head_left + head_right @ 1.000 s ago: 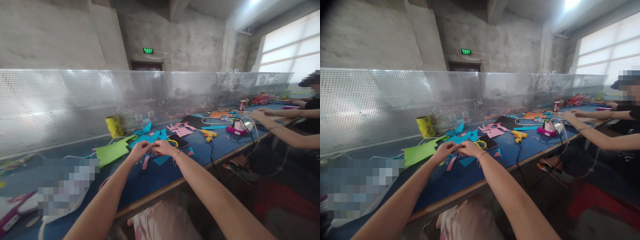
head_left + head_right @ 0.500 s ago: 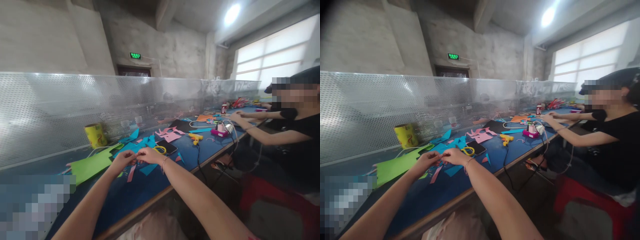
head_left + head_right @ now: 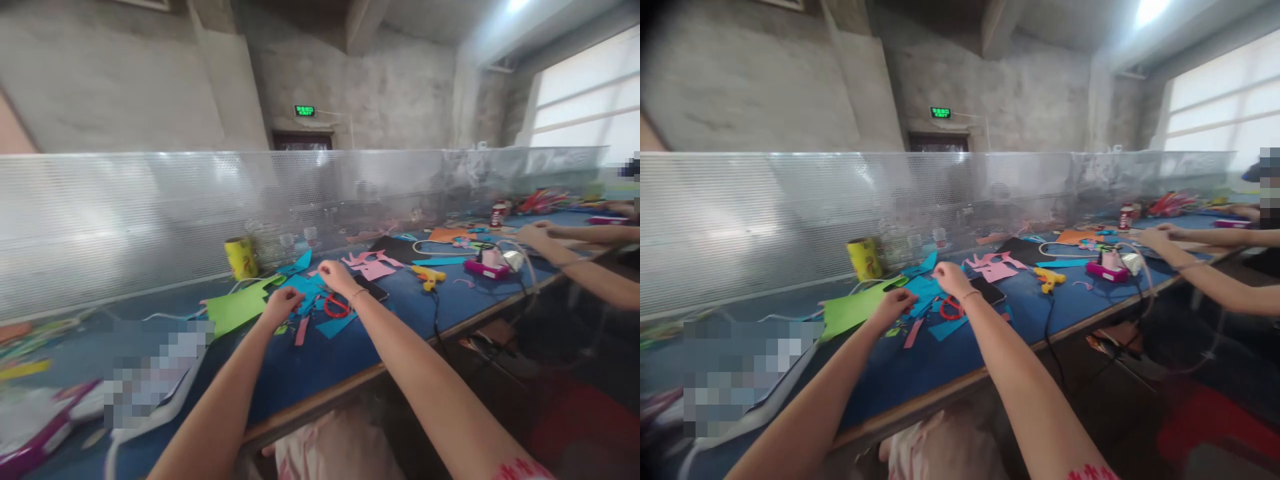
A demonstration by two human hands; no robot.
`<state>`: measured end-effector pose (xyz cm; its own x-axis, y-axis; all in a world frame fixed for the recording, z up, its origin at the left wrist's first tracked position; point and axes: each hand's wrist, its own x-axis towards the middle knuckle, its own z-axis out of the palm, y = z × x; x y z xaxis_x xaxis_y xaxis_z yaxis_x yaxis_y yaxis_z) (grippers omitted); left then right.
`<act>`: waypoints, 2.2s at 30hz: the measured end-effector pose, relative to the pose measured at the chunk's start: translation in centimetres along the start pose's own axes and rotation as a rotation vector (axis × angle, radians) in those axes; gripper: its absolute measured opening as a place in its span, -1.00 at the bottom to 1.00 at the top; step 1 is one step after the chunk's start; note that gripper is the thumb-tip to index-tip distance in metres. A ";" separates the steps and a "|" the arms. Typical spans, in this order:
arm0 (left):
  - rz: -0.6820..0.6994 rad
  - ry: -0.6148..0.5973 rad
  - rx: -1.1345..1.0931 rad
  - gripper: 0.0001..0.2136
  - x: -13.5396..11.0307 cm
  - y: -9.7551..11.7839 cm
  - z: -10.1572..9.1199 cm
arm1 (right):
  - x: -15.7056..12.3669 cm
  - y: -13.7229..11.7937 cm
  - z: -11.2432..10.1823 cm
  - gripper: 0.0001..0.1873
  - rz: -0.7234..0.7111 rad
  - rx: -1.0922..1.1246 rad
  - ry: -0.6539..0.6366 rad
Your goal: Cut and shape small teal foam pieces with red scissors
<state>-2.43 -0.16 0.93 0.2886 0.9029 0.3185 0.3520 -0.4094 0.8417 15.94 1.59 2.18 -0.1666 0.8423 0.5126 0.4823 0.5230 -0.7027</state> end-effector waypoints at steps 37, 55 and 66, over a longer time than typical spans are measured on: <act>-0.074 -0.248 0.133 -0.74 -0.7 -0.2 1.2 | -3.2 3.2 -0.2 -0.60 0.267 -0.632 -0.009; 0.242 -0.001 0.629 -0.77 -0.1 -1.2 0.9 | -3.4 2.5 -2.0 -0.43 -0.087 -0.675 0.059; 0.245 -0.232 0.603 -0.80 -0.5 -0.9 1.2 | -3.2 2.8 -1.8 -0.44 0.128 -0.686 0.089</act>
<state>-1.87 -0.40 -0.53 0.5822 0.7513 0.3107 0.6667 -0.6599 0.3466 19.41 0.08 -0.56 -0.0152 0.8625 0.5058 0.9320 0.1953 -0.3052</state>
